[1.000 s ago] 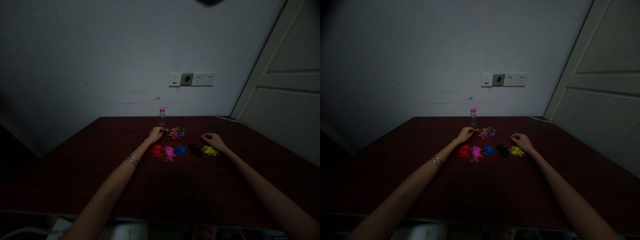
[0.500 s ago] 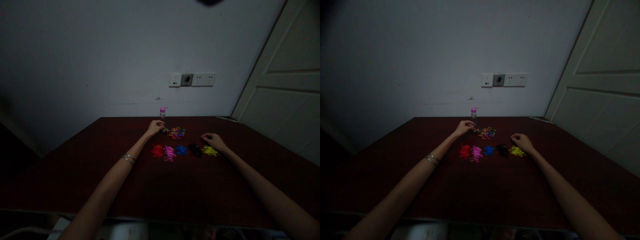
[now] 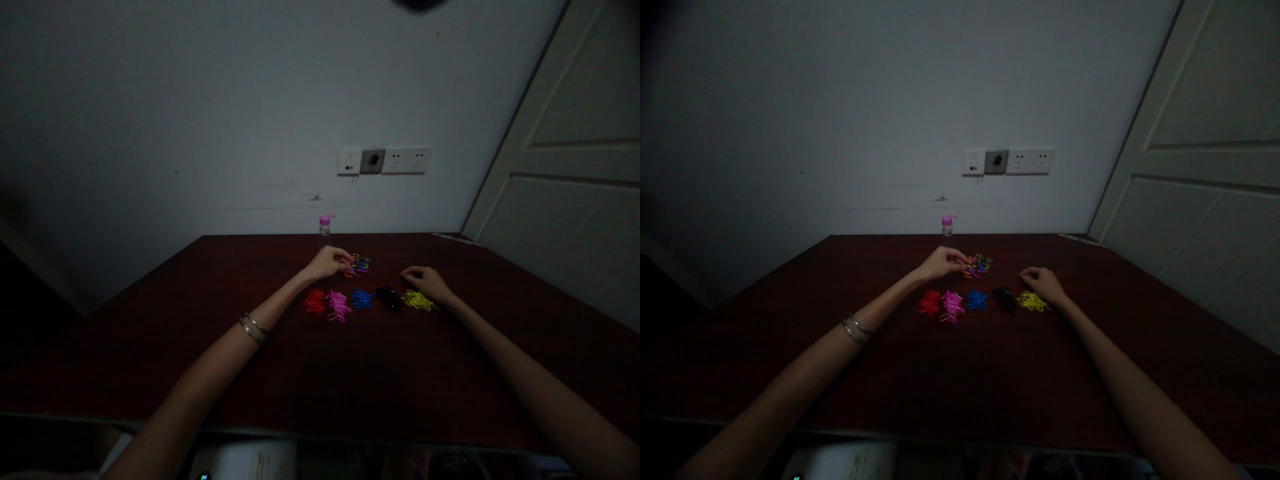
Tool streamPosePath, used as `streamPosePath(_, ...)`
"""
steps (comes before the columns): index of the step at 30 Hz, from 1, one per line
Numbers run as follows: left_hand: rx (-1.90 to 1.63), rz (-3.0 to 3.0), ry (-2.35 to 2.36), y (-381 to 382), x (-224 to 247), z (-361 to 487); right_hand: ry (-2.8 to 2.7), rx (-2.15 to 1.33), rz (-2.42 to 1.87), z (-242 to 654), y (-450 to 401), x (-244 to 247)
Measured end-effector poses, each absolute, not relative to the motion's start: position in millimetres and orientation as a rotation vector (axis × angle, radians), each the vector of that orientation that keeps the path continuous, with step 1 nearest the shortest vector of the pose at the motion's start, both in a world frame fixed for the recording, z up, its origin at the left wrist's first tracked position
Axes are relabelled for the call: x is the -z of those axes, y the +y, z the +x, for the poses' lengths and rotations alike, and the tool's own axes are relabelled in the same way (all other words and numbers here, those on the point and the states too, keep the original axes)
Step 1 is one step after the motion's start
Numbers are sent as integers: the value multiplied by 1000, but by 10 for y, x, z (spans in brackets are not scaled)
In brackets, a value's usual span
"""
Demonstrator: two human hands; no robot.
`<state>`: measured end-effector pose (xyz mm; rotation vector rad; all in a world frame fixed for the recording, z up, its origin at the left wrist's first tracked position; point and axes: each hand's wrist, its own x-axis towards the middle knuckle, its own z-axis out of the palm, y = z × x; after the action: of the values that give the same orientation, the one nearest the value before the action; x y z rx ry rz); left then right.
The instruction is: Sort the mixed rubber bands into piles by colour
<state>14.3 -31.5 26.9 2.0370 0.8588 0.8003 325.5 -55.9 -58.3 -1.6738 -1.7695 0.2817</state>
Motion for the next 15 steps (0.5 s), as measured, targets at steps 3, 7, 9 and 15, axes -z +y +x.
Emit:
streamPosePath(3,-767,2105,804,-412,-199,352,-1730,-345,-1652,3269,-547,579)
streamPosePath(7,-735,2171,777,-504,-67,712,-1686,-408,-1608,3295,-541,568)
streamPosePath(9,-729,2195,743,-542,-5,900,-1673,-431,-1587,3301,-547,563)
streamPosePath(15,-715,2256,689,-636,122,1356,-1650,-488,-1554,3266,-600,512)
